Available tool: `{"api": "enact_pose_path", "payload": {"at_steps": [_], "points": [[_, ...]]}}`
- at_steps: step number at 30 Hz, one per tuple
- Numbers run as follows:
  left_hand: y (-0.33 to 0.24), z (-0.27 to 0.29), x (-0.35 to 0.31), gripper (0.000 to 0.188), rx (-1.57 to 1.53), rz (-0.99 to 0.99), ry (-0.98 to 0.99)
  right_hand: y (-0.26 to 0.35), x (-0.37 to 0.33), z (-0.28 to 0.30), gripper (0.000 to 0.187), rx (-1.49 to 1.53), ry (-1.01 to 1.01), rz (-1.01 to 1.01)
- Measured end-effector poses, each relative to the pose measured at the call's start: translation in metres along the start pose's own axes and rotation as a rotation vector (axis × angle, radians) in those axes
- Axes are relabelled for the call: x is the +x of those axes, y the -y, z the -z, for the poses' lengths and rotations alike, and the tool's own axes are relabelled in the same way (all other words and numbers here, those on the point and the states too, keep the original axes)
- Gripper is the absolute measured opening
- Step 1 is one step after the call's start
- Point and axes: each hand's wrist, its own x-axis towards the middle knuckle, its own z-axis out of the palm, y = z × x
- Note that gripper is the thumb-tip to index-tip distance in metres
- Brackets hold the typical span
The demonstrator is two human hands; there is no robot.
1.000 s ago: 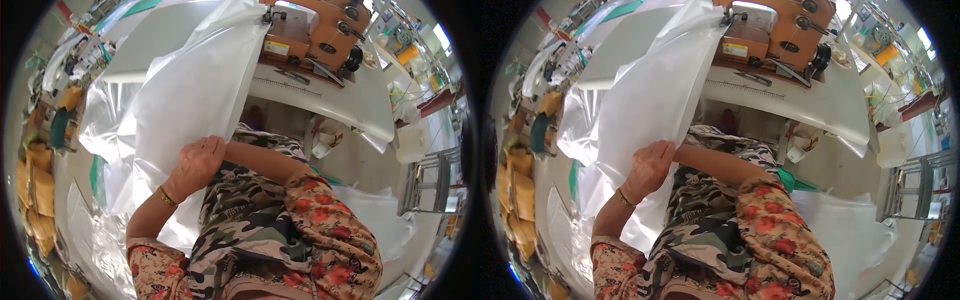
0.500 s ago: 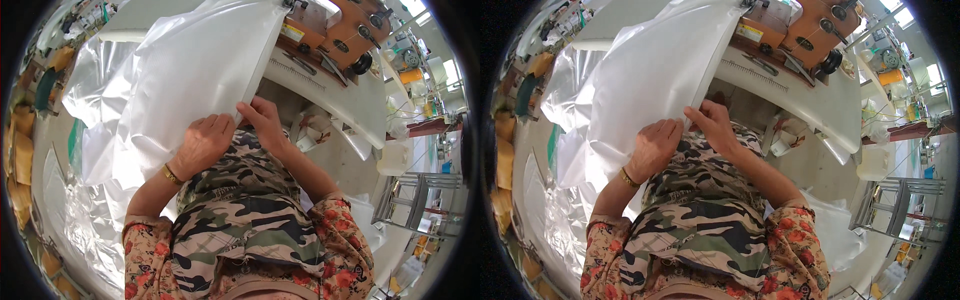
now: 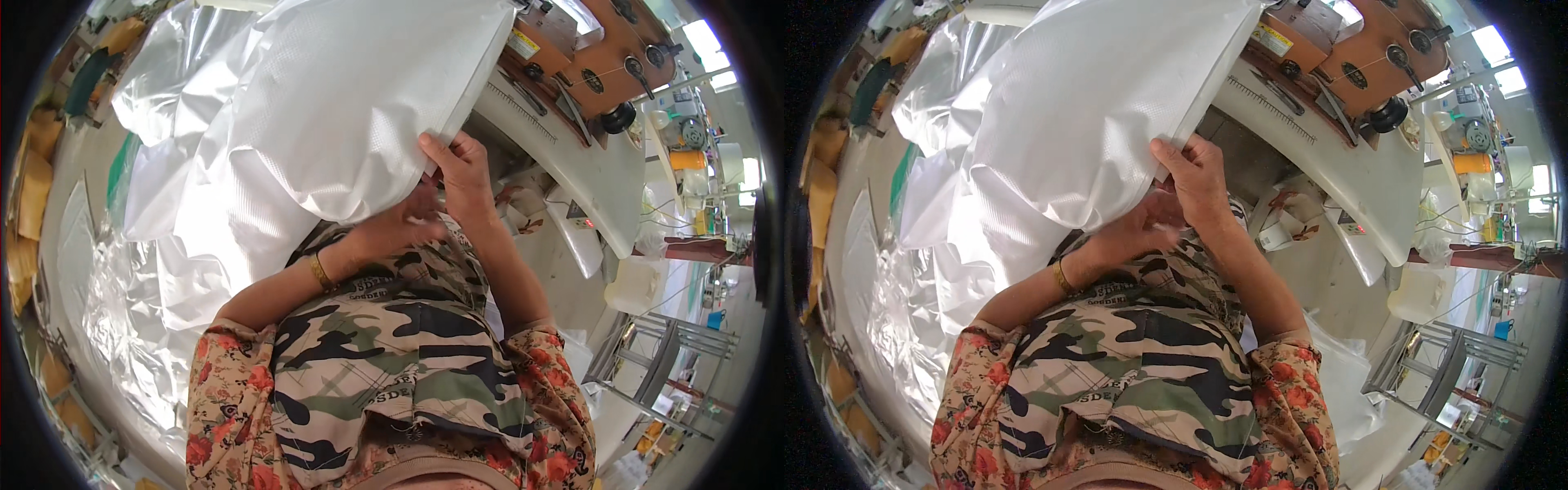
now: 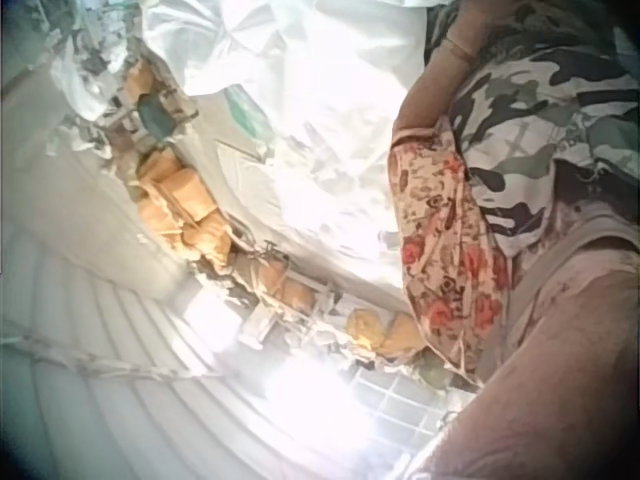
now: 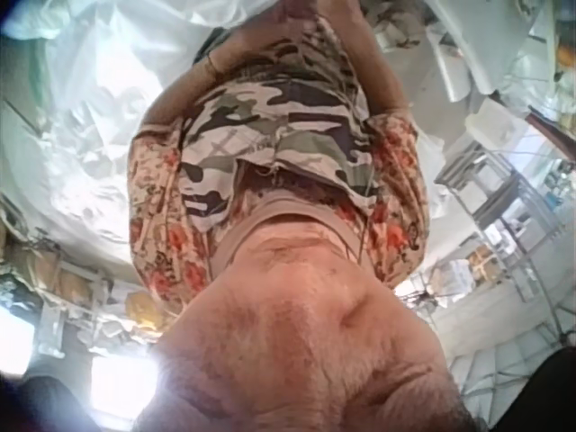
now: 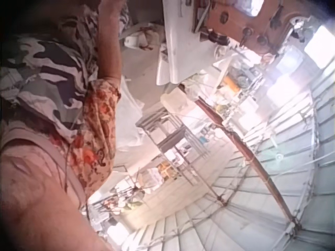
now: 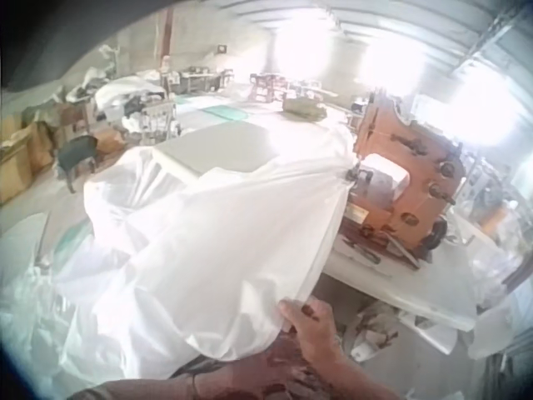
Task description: Sewing large white woven plastic bags using an industrial sewing machine.
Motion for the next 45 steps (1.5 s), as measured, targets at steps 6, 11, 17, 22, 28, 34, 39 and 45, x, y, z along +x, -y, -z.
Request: {"api": "enact_pose_path", "payload": {"at_steps": [6, 11, 17, 22, 28, 34, 39, 45], "points": [[-0.002, -0.018, -0.001, 0.066, -0.408, -0.366, -0.189, -0.004, -0.002, -0.006, 0.025, -0.114, -0.112, -0.033], [-0.009, -0.015, 0.015, 0.035, -0.797, -0.357, -0.494, -0.017, 0.002, -0.008, 0.026, -0.209, -0.150, 0.019], [-0.036, -0.016, 0.029, 0.019, -0.768, -0.116, -0.595, -0.030, 0.004, -0.011, 0.030, -0.324, -0.215, 0.132], [-0.036, -0.013, 0.028, 0.017, -0.763, -0.129, -0.568, -0.037, -0.011, -0.005, 0.041, -0.622, -0.222, 0.252], [-0.032, -0.015, 0.026, 0.018, -0.675, -0.123, -0.613, -0.023, -0.020, -0.009, 0.043, -0.734, -0.214, 0.326], [-0.024, -0.016, 0.025, 0.022, -0.633, -0.186, -0.675, 0.001, -0.024, -0.012, 0.029, -1.021, -0.067, 0.408], [-0.035, 0.014, 0.020, 0.022, -0.731, 0.036, -0.495, 0.011, -0.010, 0.010, 0.009, -1.078, 0.028, 0.824], [-0.035, 0.027, 0.019, 0.017, -0.889, 0.063, -0.372, 0.016, 0.014, 0.017, 0.019, -1.273, 0.121, 1.160]]}}
